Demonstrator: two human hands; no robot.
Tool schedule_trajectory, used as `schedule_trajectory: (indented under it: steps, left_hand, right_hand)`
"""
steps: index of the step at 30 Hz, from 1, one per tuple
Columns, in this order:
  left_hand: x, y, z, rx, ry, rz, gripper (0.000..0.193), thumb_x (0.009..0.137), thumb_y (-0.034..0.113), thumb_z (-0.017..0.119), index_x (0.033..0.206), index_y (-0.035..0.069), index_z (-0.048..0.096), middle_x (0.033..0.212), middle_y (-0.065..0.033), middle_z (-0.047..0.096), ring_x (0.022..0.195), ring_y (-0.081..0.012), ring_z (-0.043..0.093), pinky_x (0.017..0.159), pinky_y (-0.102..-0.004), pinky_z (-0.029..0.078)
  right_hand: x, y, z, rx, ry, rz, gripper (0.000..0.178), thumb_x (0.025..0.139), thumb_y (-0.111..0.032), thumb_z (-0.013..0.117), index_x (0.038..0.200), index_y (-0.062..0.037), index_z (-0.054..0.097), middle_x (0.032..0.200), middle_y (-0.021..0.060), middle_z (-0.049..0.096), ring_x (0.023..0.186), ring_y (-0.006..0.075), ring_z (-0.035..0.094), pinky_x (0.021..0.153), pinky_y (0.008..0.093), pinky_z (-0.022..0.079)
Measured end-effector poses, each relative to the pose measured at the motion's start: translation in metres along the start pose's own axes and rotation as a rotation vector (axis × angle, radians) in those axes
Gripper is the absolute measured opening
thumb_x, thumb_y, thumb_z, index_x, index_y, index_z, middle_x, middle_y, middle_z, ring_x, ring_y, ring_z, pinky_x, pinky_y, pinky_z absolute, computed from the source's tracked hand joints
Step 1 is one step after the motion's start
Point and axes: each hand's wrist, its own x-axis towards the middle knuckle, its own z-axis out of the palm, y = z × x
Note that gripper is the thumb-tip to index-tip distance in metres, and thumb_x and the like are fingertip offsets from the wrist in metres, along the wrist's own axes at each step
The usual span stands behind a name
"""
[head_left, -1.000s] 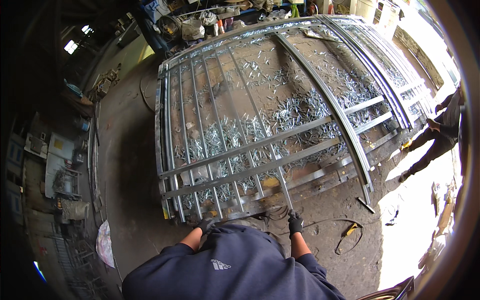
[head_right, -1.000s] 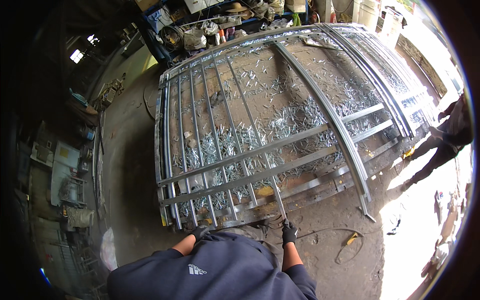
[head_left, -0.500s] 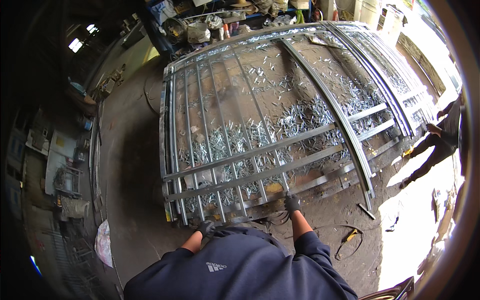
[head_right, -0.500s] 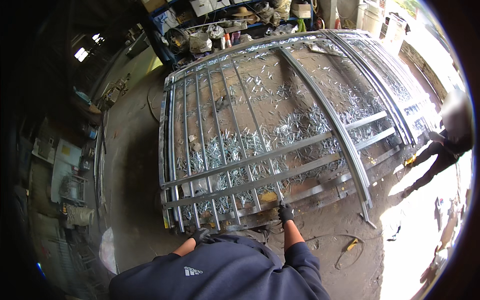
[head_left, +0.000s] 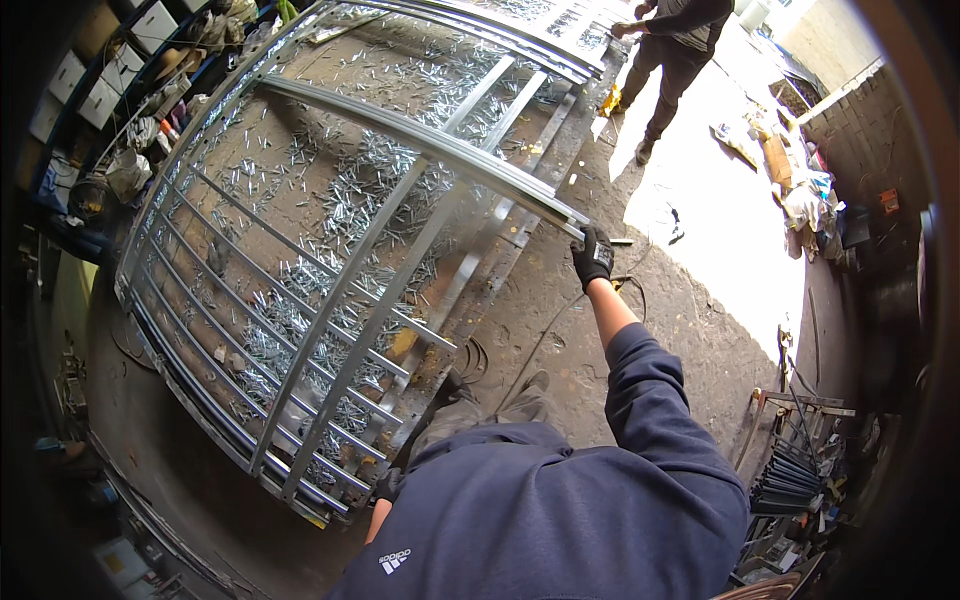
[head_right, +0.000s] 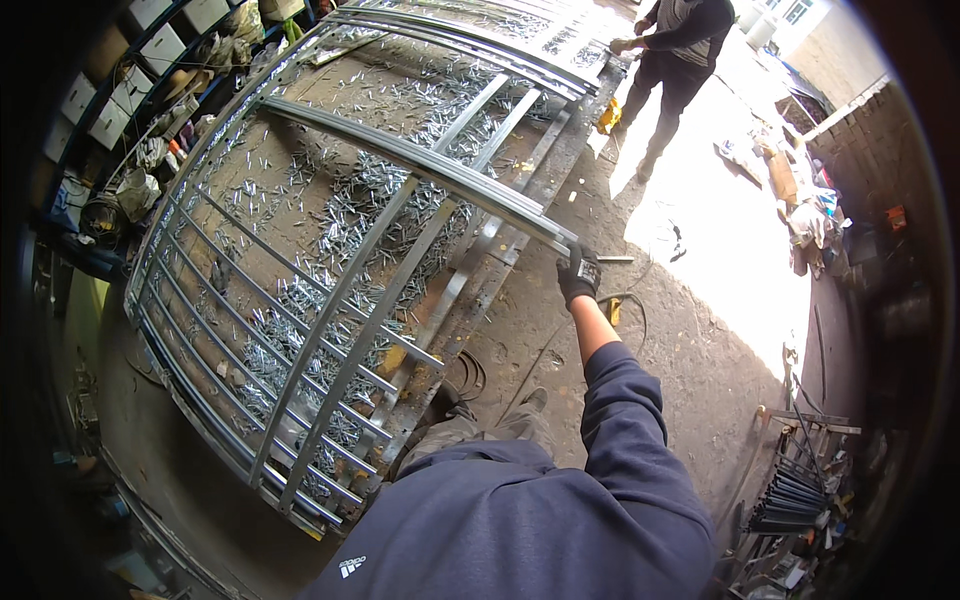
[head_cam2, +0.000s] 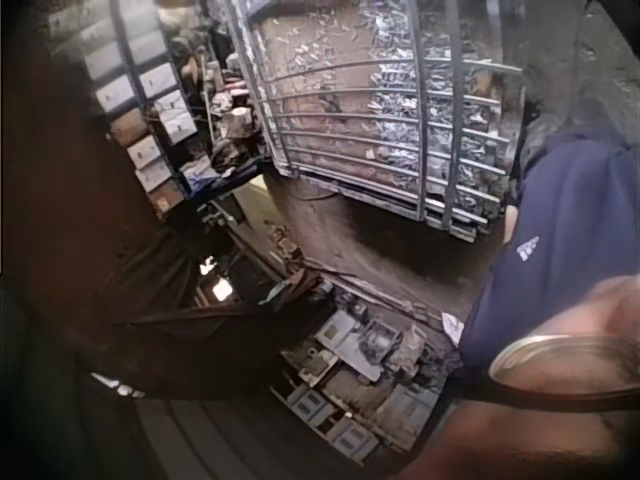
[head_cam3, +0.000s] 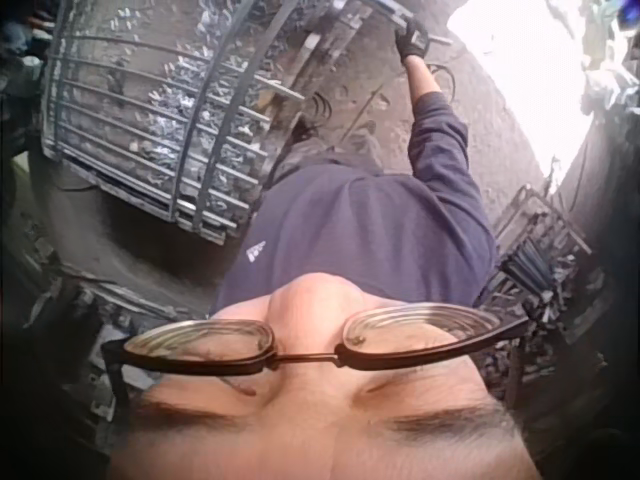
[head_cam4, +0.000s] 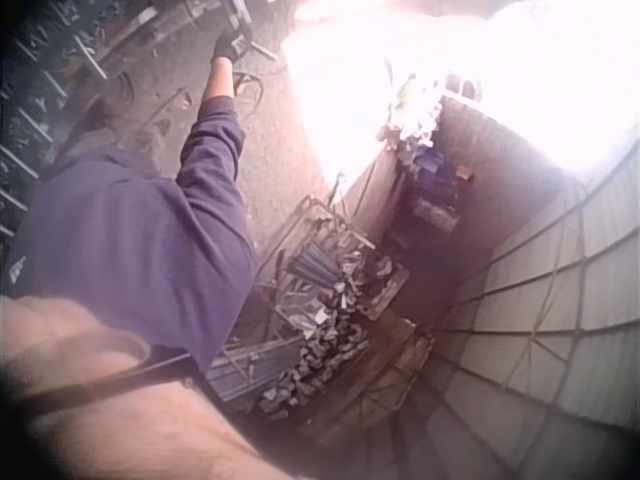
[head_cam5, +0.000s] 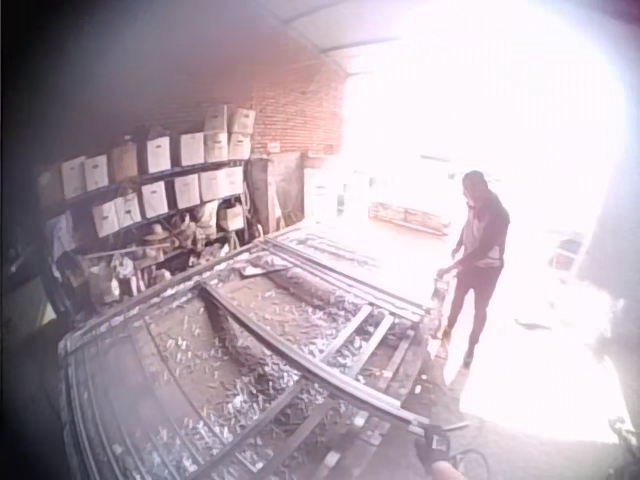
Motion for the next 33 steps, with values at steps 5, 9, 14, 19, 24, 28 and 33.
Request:
schedule_trajectory:
  steps: [5,9,14,19,24,28,33]
  left_hand:
    - [0.018,0.034,-0.007,-1.077,0.17,-0.771,0.036,0.095,0.038,0.058,0.122,0.013,0.058,0.108,-0.0124,0.071,0.091,-0.029,0.068,0.077,-0.0435,0.052]
    - [0.027,0.066,0.002,-1.142,0.284,-0.802,0.04,0.096,0.037,0.058,0.125,0.01,0.056,0.11,-0.012,0.069,0.088,-0.0241,0.068,0.075,-0.04,0.052]
    - [0.032,0.119,0.032,-1.216,0.305,-0.778,0.044,0.095,0.039,0.06,0.129,0.012,0.056,0.111,-0.011,0.07,0.09,-0.0249,0.068,0.077,-0.04,0.053]
    - [0.09,0.2,0.027,-1.255,0.349,-0.669,0.039,0.095,0.04,0.061,0.124,0.015,0.061,0.101,-0.0043,0.071,0.089,-0.0188,0.068,0.076,-0.0344,0.052]
    - [0.187,0.329,0.004,-1.376,0.152,-0.327,0.038,0.099,0.042,0.057,0.121,0.011,0.06,0.103,-0.0041,0.07,0.088,-0.0166,0.068,0.076,-0.0317,0.054]
    - [0.243,0.444,0.005,-1.541,-0.038,-0.157,0.044,0.101,0.047,0.054,0.126,0.01,0.055,0.111,-0.0072,0.069,0.092,-0.0193,0.069,0.079,-0.0351,0.057]
    - [0.304,0.499,0.04,-1.755,-0.046,-0.087,0.032,0.1,0.043,0.059,0.106,0.011,0.058,0.095,-0.01,0.071,0.086,-0.0279,0.071,0.083,-0.0442,0.058]
  right_hand:
    - [0.007,0.01,0.009,-0.179,-0.301,0.181,0.065,0.084,-0.043,0.073,0.135,-0.0121,0.049,0.116,0.0213,0.067,0.11,0.0404,0.064,0.089,0.048,0.052]
    - [-0.044,0.022,0.021,-0.039,-0.52,0.003,0.047,0.092,-0.048,0.06,0.123,-0.0127,0.057,0.093,0.0143,0.071,0.083,0.0362,0.068,0.074,0.0469,0.054]
    - [-0.105,0.038,0.003,1.012,-1.324,0.565,0.045,0.101,-0.054,0.048,0.103,-0.0119,0.061,0.058,-0.0015,0.042,0.045,0.0137,0.043,0.045,0.0342,0.039]
    - [-0.123,0.035,-0.043,1.608,-1.789,0.716,0.051,0.1,-0.064,0.044,0.09,-0.0146,0.055,0.053,-0.005,0.035,0.041,0.0121,0.033,0.043,0.0291,0.03]
    - [-0.136,0.038,-0.089,1.793,-1.744,0.632,0.054,0.103,-0.062,0.033,0.101,-0.0135,0.058,0.051,-0.0056,0.034,0.039,0.0115,0.03,0.042,0.028,0.028]
    - [-0.144,0.05,-0.113,1.994,-1.743,0.776,0.059,0.105,-0.059,0.029,0.114,-0.0094,0.06,0.05,-0.005,0.032,0.038,0.012,0.027,0.041,0.0283,0.027]
    - [-0.164,0.112,-0.115,1.142,-1.381,0.189,0.039,0.107,-0.041,0.045,0.112,-0.0046,0.058,0.056,0.0011,0.052,0.047,0.0132,0.052,0.046,0.0299,0.041]
